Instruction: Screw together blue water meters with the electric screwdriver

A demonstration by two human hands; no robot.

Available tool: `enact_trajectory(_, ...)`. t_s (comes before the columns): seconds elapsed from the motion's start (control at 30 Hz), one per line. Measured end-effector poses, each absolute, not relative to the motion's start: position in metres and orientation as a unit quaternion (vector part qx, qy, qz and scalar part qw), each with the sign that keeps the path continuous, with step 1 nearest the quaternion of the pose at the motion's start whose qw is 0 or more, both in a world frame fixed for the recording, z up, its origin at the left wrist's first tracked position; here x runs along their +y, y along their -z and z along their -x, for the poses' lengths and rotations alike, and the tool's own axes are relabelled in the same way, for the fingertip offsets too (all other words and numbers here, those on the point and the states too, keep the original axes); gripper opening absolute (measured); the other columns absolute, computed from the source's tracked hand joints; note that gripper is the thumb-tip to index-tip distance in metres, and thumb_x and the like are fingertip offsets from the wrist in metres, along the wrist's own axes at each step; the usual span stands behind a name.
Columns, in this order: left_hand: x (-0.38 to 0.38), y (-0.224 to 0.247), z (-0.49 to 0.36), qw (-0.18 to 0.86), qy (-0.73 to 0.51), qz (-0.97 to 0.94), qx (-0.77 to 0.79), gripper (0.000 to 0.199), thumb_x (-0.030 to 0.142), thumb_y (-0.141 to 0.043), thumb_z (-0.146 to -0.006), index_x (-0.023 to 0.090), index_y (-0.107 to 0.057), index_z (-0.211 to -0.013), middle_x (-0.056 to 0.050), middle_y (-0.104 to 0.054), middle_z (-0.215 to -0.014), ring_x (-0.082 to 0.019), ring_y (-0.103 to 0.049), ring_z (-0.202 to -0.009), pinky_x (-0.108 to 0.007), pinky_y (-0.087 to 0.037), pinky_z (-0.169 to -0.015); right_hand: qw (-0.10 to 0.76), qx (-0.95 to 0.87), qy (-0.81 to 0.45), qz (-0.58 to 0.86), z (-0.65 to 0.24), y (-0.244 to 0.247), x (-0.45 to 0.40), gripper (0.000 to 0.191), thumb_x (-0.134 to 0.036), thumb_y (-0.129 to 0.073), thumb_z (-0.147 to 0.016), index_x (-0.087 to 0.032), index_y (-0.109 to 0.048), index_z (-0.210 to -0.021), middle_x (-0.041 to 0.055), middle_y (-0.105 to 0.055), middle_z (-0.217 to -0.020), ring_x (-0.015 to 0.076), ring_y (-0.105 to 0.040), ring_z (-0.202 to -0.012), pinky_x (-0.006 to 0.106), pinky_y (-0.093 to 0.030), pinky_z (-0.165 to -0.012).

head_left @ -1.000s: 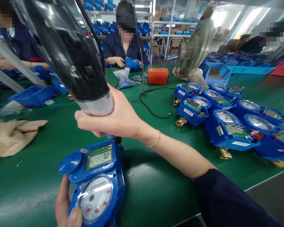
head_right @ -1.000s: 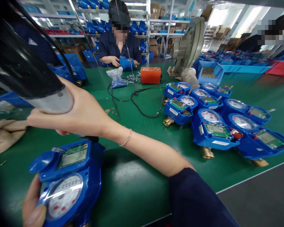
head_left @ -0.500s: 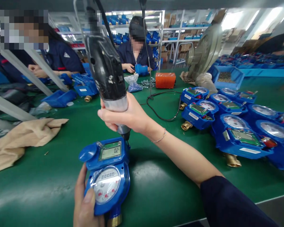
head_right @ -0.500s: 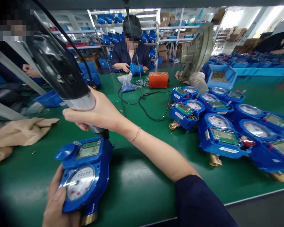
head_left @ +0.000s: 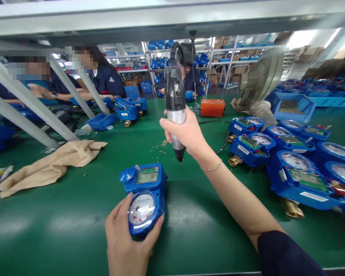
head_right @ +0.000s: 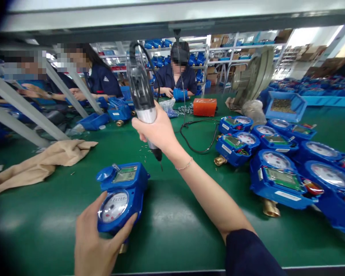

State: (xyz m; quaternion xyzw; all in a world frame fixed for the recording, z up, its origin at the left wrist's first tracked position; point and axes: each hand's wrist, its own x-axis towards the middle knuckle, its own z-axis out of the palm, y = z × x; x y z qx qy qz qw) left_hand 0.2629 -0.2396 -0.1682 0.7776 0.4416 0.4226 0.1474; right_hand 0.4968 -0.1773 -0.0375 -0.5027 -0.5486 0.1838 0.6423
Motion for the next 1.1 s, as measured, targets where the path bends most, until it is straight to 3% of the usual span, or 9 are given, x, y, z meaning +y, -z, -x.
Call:
enact_trajectory(0.17, -0.189, 0.165, -0.239, 0.338, -0.413, -0.658, 0.531, 0.068, 0.063, -0.071, -0.069, 0.024, -0.061, -0.123, -0.007, -0.064, -0.112, -0.029, -0.061, -0.096, -0.046, -0.048, -0.092, 0.277, -0.591, -0.064, 0.755, -0.519, 0.072, -0.178, 0.036, -0.028, -0.065, -0.082, -0.018, -0.05, -0.113, 0.0045, -0.066, -0.088, 0.021, -0.067, -0.075, 0.032, -0.053, -0.067)
enact_trajectory(0.27, -0.159, 0.17, -0.226, 0.463, -0.442, -0.565, 0.521, 0.064, 0.061, -0.072, -0.07, 0.022, -0.062, -0.119, -0.004, -0.066, -0.102, -0.023, -0.061, -0.086, -0.033, -0.051, -0.078, 0.193, -0.568, -0.064, 0.798, -0.529, 0.105, -0.176, 0.038, -0.029, -0.068, -0.086, -0.014, -0.056, -0.118, 0.0094, -0.066, -0.101, 0.0242, -0.066, -0.09, 0.04, -0.054, -0.08)
enact_trajectory(0.4, -0.138, 0.17, -0.217, 0.529, -0.437, -0.547, 0.48, 0.06, 0.057, -0.076, -0.07, 0.019, -0.062, -0.115, -0.004, -0.067, -0.097, -0.02, -0.059, -0.084, -0.026, -0.05, -0.071, 0.107, -0.516, -0.066, 0.847, -0.548, 0.137, -0.175, 0.035, -0.035, -0.06, -0.096, -0.015, -0.056, -0.124, 0.0099, -0.06, -0.119, 0.0225, -0.063, -0.101, 0.043, -0.055, -0.086)
enact_trajectory(0.6, -0.113, 0.17, -0.215, 0.595, -0.407, -0.542, 0.431, 0.062, 0.055, -0.077, -0.07, 0.017, -0.063, -0.116, -0.005, -0.069, -0.097, -0.02, -0.062, -0.084, -0.027, -0.052, -0.073, 0.055, -0.466, -0.036, 0.882, -0.572, 0.146, -0.186, 0.035, -0.033, -0.061, -0.095, -0.015, -0.057, -0.124, 0.0105, -0.058, -0.125, 0.0249, -0.061, -0.109, 0.046, -0.054, -0.091)
enact_trajectory(0.73, -0.093, 0.175, -0.22, 0.652, -0.404, -0.504, 0.397, 0.056, 0.055, -0.072, -0.076, 0.015, -0.062, -0.114, -0.008, -0.072, -0.098, -0.023, -0.066, -0.086, -0.03, -0.053, -0.075, 0.091, -0.522, -0.002, 0.848, -0.557, 0.125, -0.189, 0.049, -0.038, -0.067, -0.09, -0.013, -0.054, -0.13, 0.0181, -0.052, -0.133, 0.0344, -0.05, -0.124, 0.056, -0.044, -0.101)
enact_trajectory(0.8, -0.086, 0.174, -0.223, 0.677, -0.391, -0.493, 0.381, 0.052, 0.055, -0.071, -0.078, 0.015, -0.064, -0.11, -0.008, -0.074, -0.097, -0.023, -0.068, -0.085, -0.031, -0.053, -0.077, 0.126, -0.607, -0.004, 0.785, -0.536, 0.112, -0.184, 0.063, -0.047, -0.065, -0.089, -0.015, -0.046, -0.139, 0.0195, -0.049, -0.138, 0.0322, -0.045, -0.131, 0.05, -0.04, -0.106)
enact_trajectory(0.93, -0.078, 0.161, -0.224, 0.664, -0.369, -0.546, 0.354, 0.058, 0.057, -0.072, -0.075, 0.015, -0.066, -0.115, -0.012, -0.073, -0.107, -0.026, -0.068, -0.092, -0.035, -0.052, -0.086, 0.156, -0.772, -0.026, 0.616, -0.48, 0.099, -0.161, 0.087, -0.061, -0.071, -0.078, -0.028, -0.033, -0.149, 0.008, -0.04, -0.151, 0.0211, -0.036, -0.141, 0.033, -0.032, -0.115)
enact_trajectory(1.0, -0.078, 0.153, -0.221, 0.632, -0.361, -0.577, 0.371, 0.063, 0.059, -0.07, -0.076, 0.016, -0.064, -0.121, -0.013, -0.072, -0.11, -0.028, -0.067, -0.099, -0.038, -0.052, -0.089, 0.151, -0.806, -0.023, 0.572, -0.458, 0.1, -0.146, 0.091, -0.056, -0.079, -0.073, -0.027, -0.037, -0.148, 0.0076, -0.046, -0.146, 0.0221, -0.04, -0.137, 0.032, -0.032, -0.115)
enact_trajectory(1.1, -0.087, 0.154, -0.206, 0.574, -0.386, -0.586, 0.422, 0.063, 0.063, -0.065, -0.078, 0.018, -0.062, -0.122, -0.013, -0.071, -0.111, -0.03, -0.067, -0.102, -0.039, -0.054, -0.084, 0.15, -0.804, -0.005, 0.575, -0.443, 0.105, -0.131, 0.088, -0.047, -0.086, -0.065, -0.021, -0.047, -0.139, 0.0097, -0.058, -0.126, 0.0261, -0.055, -0.118, 0.036, -0.043, -0.104)
